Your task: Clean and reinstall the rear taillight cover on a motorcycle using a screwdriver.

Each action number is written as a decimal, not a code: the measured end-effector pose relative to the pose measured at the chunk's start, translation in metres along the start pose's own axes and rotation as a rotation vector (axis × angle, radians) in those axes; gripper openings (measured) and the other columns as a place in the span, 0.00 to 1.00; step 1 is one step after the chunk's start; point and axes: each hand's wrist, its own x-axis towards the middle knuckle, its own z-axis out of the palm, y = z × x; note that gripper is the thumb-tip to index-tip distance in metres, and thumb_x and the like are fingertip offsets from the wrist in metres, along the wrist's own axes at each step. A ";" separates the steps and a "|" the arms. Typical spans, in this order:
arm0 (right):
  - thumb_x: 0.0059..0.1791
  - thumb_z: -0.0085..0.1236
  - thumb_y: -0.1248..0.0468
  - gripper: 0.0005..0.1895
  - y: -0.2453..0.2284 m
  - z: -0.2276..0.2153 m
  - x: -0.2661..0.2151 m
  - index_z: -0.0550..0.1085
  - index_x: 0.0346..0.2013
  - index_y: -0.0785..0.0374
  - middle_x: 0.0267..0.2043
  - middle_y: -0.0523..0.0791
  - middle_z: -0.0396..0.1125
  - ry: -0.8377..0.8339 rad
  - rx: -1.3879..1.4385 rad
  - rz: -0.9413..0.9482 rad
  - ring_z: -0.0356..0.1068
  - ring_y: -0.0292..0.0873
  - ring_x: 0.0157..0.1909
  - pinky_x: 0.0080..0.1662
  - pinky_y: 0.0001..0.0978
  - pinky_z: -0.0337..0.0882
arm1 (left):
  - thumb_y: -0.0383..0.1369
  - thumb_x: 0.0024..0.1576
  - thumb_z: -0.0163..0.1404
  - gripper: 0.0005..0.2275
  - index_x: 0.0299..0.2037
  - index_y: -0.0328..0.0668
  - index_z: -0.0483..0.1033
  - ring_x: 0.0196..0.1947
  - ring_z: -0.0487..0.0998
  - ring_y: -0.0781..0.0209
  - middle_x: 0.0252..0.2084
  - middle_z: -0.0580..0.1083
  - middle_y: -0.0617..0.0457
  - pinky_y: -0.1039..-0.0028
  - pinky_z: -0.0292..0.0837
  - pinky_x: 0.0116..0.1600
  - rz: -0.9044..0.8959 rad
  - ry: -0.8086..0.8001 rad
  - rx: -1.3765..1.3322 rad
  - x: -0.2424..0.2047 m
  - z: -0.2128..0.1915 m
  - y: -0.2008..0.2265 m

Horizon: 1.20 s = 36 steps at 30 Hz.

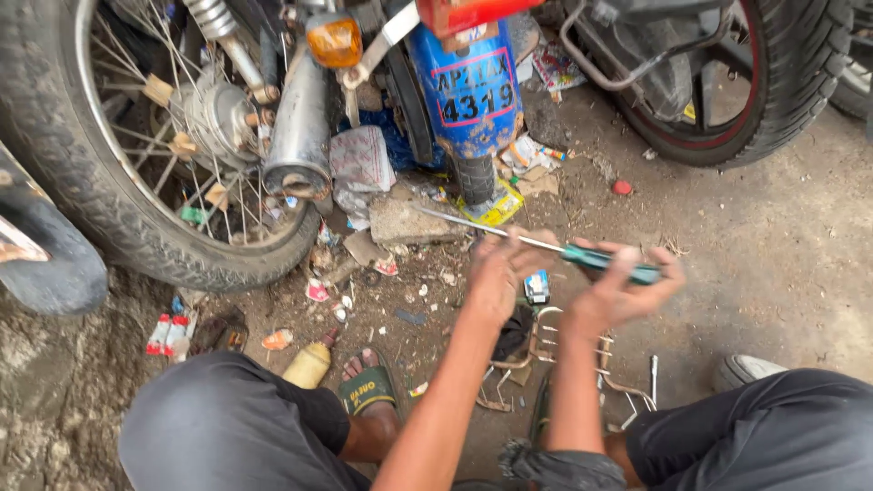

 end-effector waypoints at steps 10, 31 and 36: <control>0.61 0.59 0.72 0.07 -0.151 -0.038 0.065 0.69 0.50 0.72 0.41 0.54 0.71 -0.383 -0.145 -0.249 0.79 0.49 0.42 0.47 0.44 0.80 | 0.44 0.70 0.47 0.18 0.51 0.32 0.72 0.49 0.83 0.43 0.53 0.77 0.30 0.61 0.81 0.54 -0.115 -0.626 0.175 0.000 0.124 0.083; 0.48 0.66 0.74 0.15 -0.216 0.035 0.033 0.78 0.49 0.73 0.36 0.54 0.74 -0.507 -0.996 -0.180 0.77 0.43 0.38 0.42 0.30 0.77 | 0.36 0.68 0.47 0.11 0.50 0.34 0.69 0.42 0.84 0.43 0.44 0.78 0.30 0.63 0.83 0.43 0.175 -0.335 0.107 0.056 0.128 0.133; 0.47 0.67 0.75 0.15 -0.217 0.039 0.033 0.78 0.49 0.74 0.38 0.56 0.73 -0.493 -1.042 -0.207 0.77 0.45 0.38 0.42 0.32 0.77 | 0.36 0.69 0.47 0.11 0.51 0.33 0.69 0.43 0.84 0.42 0.44 0.78 0.30 0.62 0.83 0.44 0.187 -0.355 0.092 0.058 0.130 0.136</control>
